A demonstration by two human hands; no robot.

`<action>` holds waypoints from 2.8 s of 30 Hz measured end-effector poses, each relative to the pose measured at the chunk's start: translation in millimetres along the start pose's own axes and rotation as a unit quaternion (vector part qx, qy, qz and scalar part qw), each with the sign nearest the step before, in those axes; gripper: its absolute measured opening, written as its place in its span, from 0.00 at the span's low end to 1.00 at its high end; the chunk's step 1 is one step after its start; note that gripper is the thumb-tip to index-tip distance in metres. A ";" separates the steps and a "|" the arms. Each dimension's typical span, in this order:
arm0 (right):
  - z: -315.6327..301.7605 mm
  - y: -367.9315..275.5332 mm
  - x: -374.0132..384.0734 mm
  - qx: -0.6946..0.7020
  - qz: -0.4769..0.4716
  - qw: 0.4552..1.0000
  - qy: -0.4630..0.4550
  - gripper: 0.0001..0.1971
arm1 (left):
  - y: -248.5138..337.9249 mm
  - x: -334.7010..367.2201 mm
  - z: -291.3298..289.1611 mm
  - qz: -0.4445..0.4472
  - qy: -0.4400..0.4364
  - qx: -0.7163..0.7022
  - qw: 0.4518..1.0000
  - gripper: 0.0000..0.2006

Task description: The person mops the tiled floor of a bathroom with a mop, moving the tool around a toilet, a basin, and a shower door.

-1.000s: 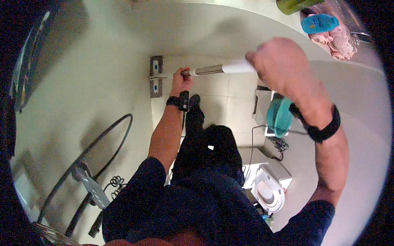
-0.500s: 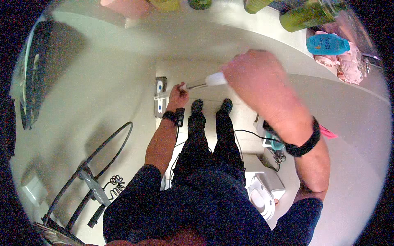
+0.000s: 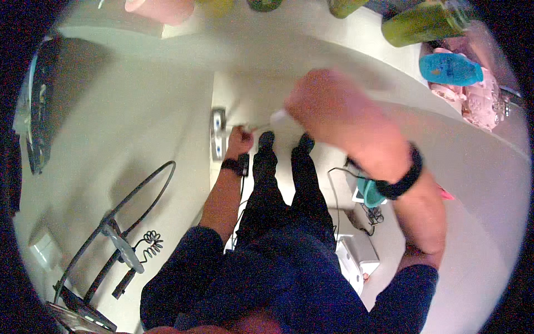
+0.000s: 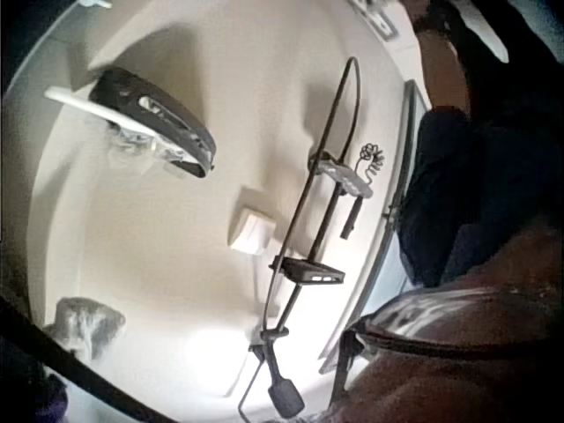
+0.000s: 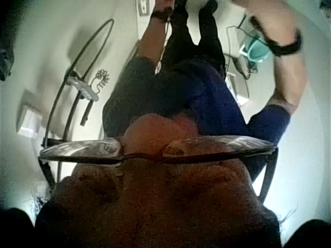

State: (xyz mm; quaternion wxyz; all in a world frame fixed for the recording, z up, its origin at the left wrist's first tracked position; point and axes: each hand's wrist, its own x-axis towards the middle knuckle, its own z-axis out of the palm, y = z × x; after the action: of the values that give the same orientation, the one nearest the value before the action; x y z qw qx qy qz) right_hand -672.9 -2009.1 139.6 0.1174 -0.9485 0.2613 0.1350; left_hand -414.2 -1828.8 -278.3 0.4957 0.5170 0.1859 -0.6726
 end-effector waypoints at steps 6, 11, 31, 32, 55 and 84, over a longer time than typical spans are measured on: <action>20.9 -26.0 -19.5 0.047 0.026 0.998 0.011 0.05 | -41.3 0.0 -72.1 0.053 -0.031 0.146 0.987 0.10; 9.6 -19.8 -126.2 0.077 0.181 0.974 -0.114 0.12 | -84.4 -45.5 58.9 -0.009 -0.055 0.248 0.967 0.11; 67.1 -41.1 -236.0 0.391 0.320 0.856 -0.111 0.22 | -143.8 -90.0 176.9 0.203 -0.153 0.255 0.933 0.15; 56.8 -46.2 -231.5 0.350 0.312 0.873 -0.130 0.21 | -143.2 -87.3 166.0 0.208 -0.152 0.239 0.936 0.15; 74.2 -18.6 -238.6 0.160 0.191 0.957 -0.146 0.31 | -218.8 9.7 170.2 0.281 -0.094 0.676 0.675 0.10; 138.7 24.8 -312.7 0.181 0.230 0.943 -0.156 0.30 | -250.8 2.3 176.2 0.524 -0.177 0.666 0.501 0.07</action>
State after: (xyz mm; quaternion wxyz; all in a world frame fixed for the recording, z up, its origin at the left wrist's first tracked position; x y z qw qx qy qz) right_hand -971.6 -1844.1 105.3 0.2917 -0.7926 0.4708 0.2552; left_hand -719.7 -1854.1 -276.3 0.2893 0.5674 -0.7134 -0.2924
